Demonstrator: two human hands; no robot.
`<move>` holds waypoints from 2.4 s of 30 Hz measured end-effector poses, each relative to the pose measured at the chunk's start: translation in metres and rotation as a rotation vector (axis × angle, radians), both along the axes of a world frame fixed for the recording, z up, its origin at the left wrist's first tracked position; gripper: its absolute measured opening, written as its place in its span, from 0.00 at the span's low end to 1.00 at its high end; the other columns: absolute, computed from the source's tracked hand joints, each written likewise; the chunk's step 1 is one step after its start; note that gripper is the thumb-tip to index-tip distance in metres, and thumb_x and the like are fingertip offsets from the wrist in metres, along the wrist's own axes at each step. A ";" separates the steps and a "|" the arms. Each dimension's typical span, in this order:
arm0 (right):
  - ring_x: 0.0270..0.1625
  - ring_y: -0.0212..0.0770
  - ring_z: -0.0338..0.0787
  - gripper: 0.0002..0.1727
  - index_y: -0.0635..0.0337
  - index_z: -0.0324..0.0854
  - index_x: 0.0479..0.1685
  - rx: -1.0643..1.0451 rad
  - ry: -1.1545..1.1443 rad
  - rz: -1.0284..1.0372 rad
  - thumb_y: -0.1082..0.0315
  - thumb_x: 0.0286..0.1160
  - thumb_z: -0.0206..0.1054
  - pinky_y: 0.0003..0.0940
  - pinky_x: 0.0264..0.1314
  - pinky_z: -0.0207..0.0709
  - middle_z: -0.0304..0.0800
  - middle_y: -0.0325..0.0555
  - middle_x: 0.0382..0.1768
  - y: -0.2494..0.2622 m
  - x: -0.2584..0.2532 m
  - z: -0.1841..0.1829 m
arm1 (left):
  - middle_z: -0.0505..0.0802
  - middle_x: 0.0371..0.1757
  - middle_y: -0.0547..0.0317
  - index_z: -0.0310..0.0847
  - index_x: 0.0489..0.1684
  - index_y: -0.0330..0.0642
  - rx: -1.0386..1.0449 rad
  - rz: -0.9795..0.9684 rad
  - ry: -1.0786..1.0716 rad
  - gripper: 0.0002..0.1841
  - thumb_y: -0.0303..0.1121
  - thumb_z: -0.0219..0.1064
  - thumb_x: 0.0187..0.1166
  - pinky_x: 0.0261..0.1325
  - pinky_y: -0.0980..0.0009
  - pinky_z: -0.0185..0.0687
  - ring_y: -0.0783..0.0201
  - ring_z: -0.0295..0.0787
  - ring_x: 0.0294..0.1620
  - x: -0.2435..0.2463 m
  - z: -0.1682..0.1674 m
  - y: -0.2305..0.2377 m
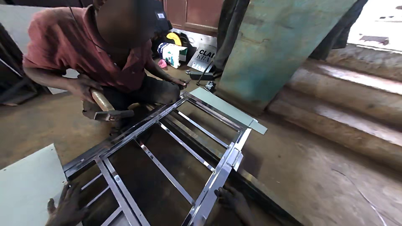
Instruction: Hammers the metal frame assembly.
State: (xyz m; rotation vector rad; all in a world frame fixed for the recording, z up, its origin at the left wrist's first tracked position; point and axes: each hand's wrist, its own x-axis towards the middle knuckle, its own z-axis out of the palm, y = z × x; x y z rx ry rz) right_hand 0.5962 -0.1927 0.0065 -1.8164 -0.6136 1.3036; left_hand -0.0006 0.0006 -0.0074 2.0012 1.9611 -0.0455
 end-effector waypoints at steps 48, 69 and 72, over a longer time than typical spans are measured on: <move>0.44 0.44 0.96 0.22 0.63 0.78 0.69 -0.077 0.070 -0.024 0.56 0.89 0.61 0.40 0.46 0.90 0.95 0.51 0.47 0.001 0.005 -0.013 | 0.53 0.95 0.36 0.58 0.88 0.31 -0.065 0.029 0.008 0.57 0.46 0.85 0.53 0.86 0.25 0.15 0.34 0.32 0.97 0.029 0.038 -0.010; 0.43 0.44 0.96 0.20 0.64 0.79 0.68 -0.038 0.086 -0.037 0.59 0.89 0.60 0.40 0.45 0.90 0.95 0.52 0.47 0.003 0.004 -0.015 | 0.51 0.96 0.39 0.56 0.90 0.37 -0.081 0.022 0.051 0.58 0.54 0.81 0.54 0.87 0.25 0.16 0.37 0.27 0.97 0.004 0.009 0.003; 0.44 0.44 0.96 0.19 0.66 0.79 0.67 -0.016 0.083 -0.033 0.60 0.89 0.61 0.40 0.47 0.91 0.94 0.53 0.48 0.003 0.005 -0.017 | 0.57 0.94 0.38 0.61 0.88 0.38 0.024 -0.005 0.040 0.59 0.58 0.81 0.49 0.86 0.22 0.19 0.35 0.32 0.97 -0.015 -0.017 0.010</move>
